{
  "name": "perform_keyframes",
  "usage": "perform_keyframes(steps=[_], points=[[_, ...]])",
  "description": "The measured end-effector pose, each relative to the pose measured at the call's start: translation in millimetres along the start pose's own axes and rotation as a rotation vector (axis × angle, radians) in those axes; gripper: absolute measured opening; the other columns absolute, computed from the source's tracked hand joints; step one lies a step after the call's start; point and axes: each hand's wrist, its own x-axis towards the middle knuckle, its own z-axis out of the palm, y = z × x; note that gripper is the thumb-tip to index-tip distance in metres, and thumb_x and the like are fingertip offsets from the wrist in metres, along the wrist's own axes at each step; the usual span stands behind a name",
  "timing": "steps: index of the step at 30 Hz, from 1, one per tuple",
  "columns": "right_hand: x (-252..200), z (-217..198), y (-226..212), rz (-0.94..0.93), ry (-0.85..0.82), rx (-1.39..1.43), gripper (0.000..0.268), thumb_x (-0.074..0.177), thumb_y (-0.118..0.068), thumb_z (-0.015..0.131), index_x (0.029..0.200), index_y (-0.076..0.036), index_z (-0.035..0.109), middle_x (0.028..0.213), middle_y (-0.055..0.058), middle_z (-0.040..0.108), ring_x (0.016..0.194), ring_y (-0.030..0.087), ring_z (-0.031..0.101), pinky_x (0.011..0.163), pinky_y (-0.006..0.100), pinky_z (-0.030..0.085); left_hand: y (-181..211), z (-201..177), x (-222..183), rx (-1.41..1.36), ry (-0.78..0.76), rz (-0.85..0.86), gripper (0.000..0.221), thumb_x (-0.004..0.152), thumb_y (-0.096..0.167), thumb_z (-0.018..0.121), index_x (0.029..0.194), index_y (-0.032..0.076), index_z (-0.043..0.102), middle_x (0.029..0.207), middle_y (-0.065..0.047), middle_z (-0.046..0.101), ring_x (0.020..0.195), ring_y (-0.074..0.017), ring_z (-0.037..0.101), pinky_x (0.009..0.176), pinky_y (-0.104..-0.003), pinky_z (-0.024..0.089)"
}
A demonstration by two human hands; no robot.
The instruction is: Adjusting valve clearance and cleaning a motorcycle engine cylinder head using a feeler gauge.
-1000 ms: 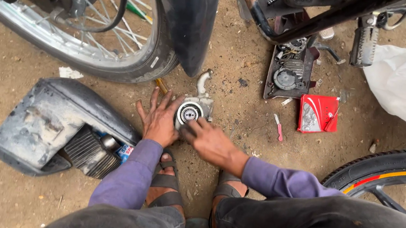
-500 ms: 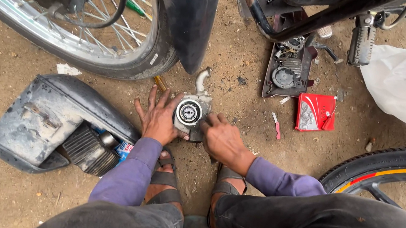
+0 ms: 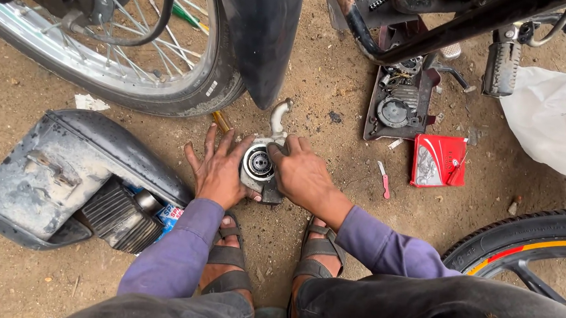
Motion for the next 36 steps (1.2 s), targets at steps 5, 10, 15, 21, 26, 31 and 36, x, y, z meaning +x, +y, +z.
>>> perform_keyframes(steps=[5,10,15,21,26,31,36], points=[[1,-1,-5,0.027,-0.143,-0.102,0.036,0.083,-0.007,0.063,0.118,0.004,0.066,0.112,0.025,0.059,0.101,0.038,0.062,0.074,0.045,0.059,-1,4,1,-0.007,-0.004,-0.010,0.131,0.031,0.045,0.103,0.148,0.038,0.045,0.162,-0.005,0.034,0.155,-0.0293,0.010,0.119,-0.071,0.000],[-2,-2,-5,0.025,-0.066,0.014,0.031,0.077,-0.010,0.068,0.104,0.003,0.071,0.104,0.028,0.063,0.090,0.044,0.067,0.074,0.050,0.058,-1,0,0,-0.001,0.000,-0.026,0.125,0.034,0.040,0.104,0.146,0.039,0.048,0.162,-0.005,0.034,0.156,-0.0299,0.009,0.119,-0.071,-0.001],[-7,-3,-5,0.172,-0.151,0.271,0.021,0.087,-0.017,0.064,0.090,0.003,0.072,0.083,0.027,0.072,0.073,0.039,0.072,0.073,0.048,0.058,-10,16,5,0.004,0.052,0.008,0.124,0.034,0.039,0.104,0.145,0.041,0.050,0.161,-0.006,0.036,0.155,-0.0309,0.008,0.118,-0.072,-0.001],[-26,38,21,0.187,-0.245,0.743,0.025,0.087,-0.020,0.065,0.099,-0.002,0.076,0.091,0.020,0.078,0.080,0.028,0.075,0.075,0.040,0.058,1,-3,-3,-0.031,0.007,-0.011,0.124,0.035,0.042,0.104,0.145,0.039,0.048,0.162,-0.007,0.033,0.156,-0.0311,0.007,0.119,-0.071,-0.001],[-29,41,61,0.525,0.094,1.028,0.024,0.092,-0.019,0.064,0.101,0.001,0.074,0.095,0.017,0.078,0.081,0.023,0.074,0.075,0.035,0.060,-10,12,-1,-0.020,0.047,0.013,0.121,0.037,0.039,0.103,0.146,0.040,0.050,0.162,-0.008,0.034,0.155,-0.0321,0.009,0.118,-0.071,0.000],[-25,29,78,0.579,0.294,1.645,0.028,0.093,-0.010,0.075,0.110,0.004,0.059,0.105,0.016,0.068,0.091,0.023,0.075,0.083,0.037,0.063,-3,2,4,-0.029,0.007,-0.002,0.125,0.035,0.045,0.102,0.148,0.038,0.048,0.162,-0.009,0.033,0.155,-0.0330,0.008,0.118,-0.072,-0.003],[-2,-4,35,0.389,0.061,0.730,0.058,0.082,-0.015,0.081,0.131,0.003,0.056,0.112,0.012,0.066,0.101,0.027,0.068,0.087,0.044,0.057,-6,9,4,-0.052,-0.015,-0.011,0.130,0.031,0.045,0.103,0.148,0.037,0.046,0.163,-0.008,0.031,0.156,-0.0325,0.006,0.118,-0.072,-0.004]])
